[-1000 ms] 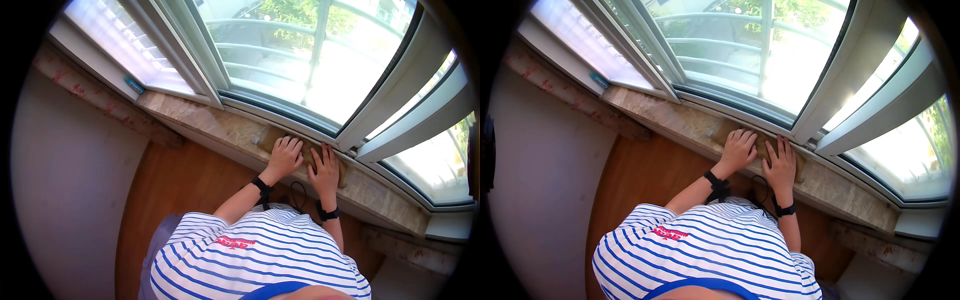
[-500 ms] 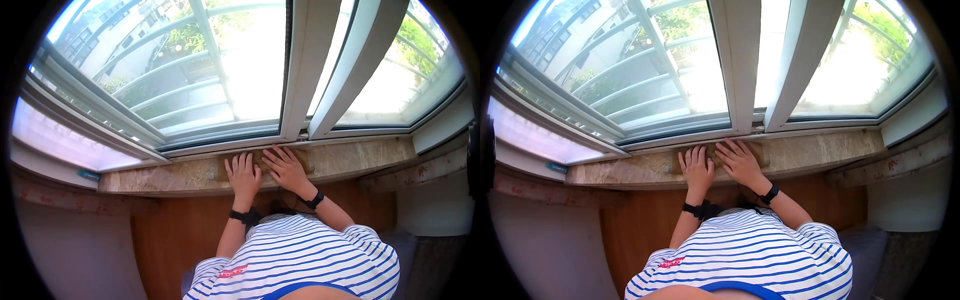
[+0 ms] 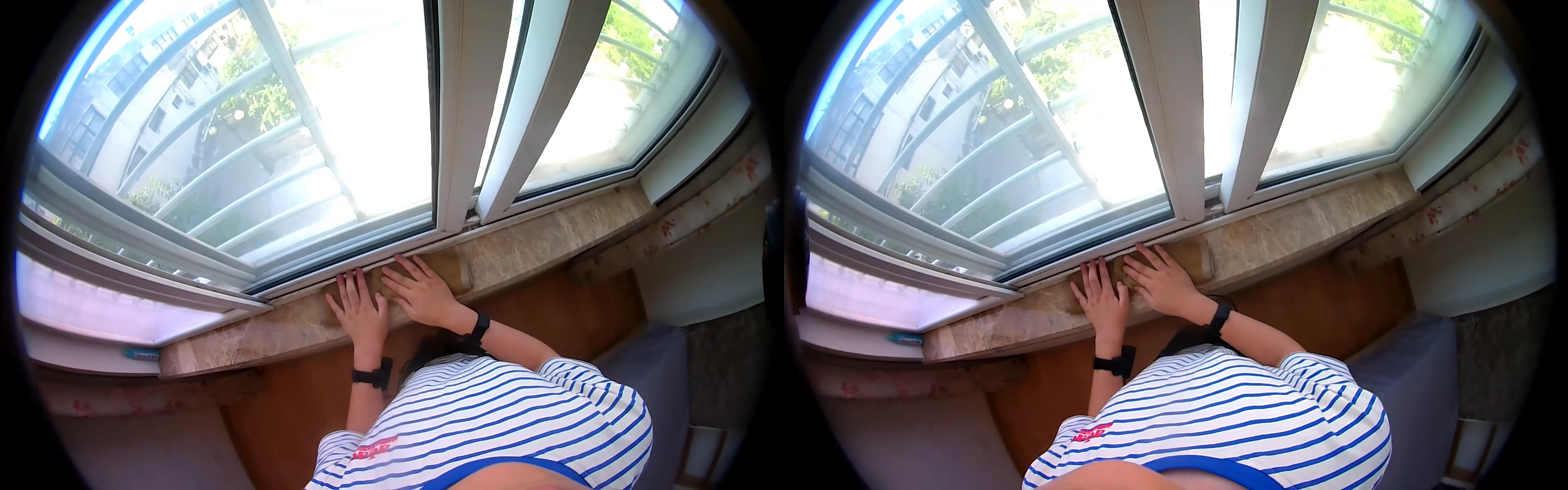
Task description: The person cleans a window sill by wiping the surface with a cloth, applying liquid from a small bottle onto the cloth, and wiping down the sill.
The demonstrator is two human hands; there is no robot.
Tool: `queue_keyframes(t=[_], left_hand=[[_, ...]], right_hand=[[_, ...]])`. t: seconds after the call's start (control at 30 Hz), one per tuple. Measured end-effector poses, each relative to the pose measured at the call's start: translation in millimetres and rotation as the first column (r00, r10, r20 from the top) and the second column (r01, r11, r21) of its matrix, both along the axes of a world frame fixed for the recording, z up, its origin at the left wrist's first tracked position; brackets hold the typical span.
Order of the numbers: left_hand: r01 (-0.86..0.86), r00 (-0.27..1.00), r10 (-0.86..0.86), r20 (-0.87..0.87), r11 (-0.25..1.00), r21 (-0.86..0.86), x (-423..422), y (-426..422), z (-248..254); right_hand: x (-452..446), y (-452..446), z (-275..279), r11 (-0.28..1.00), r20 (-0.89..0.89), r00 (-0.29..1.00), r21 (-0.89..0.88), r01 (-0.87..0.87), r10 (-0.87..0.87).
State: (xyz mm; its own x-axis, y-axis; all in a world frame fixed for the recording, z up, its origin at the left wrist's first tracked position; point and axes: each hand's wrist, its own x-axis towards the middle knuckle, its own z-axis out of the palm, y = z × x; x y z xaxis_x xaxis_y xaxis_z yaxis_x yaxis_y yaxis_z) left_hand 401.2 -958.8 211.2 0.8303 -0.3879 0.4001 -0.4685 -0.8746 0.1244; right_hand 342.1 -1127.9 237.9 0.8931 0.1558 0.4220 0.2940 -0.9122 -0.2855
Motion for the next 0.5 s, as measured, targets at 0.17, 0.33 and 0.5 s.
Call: queue_keyframes(t=[0.17,0.33,0.5], left_hand=[[0.043,0.997,-0.044,0.068,0.999,0.02,2.5,-1.1,-0.5],[0.049,0.999,-0.05,0.016,0.997,0.066,0.9,0.0,6.5],[0.044,0.999,-0.042,-0.019,0.996,0.081,-1.6,-3.5,7.3]], right_hand=[[1.7,0.9,-0.7,0.999,-0.022,0.999,-0.005,0.036,-0.036],[-3.3,2.7,-7.0,0.998,0.0,0.999,0.05,0.05,-0.05],[-7.9,4.8,-6.5,0.991,0.013,0.995,0.099,0.093,-0.095]])
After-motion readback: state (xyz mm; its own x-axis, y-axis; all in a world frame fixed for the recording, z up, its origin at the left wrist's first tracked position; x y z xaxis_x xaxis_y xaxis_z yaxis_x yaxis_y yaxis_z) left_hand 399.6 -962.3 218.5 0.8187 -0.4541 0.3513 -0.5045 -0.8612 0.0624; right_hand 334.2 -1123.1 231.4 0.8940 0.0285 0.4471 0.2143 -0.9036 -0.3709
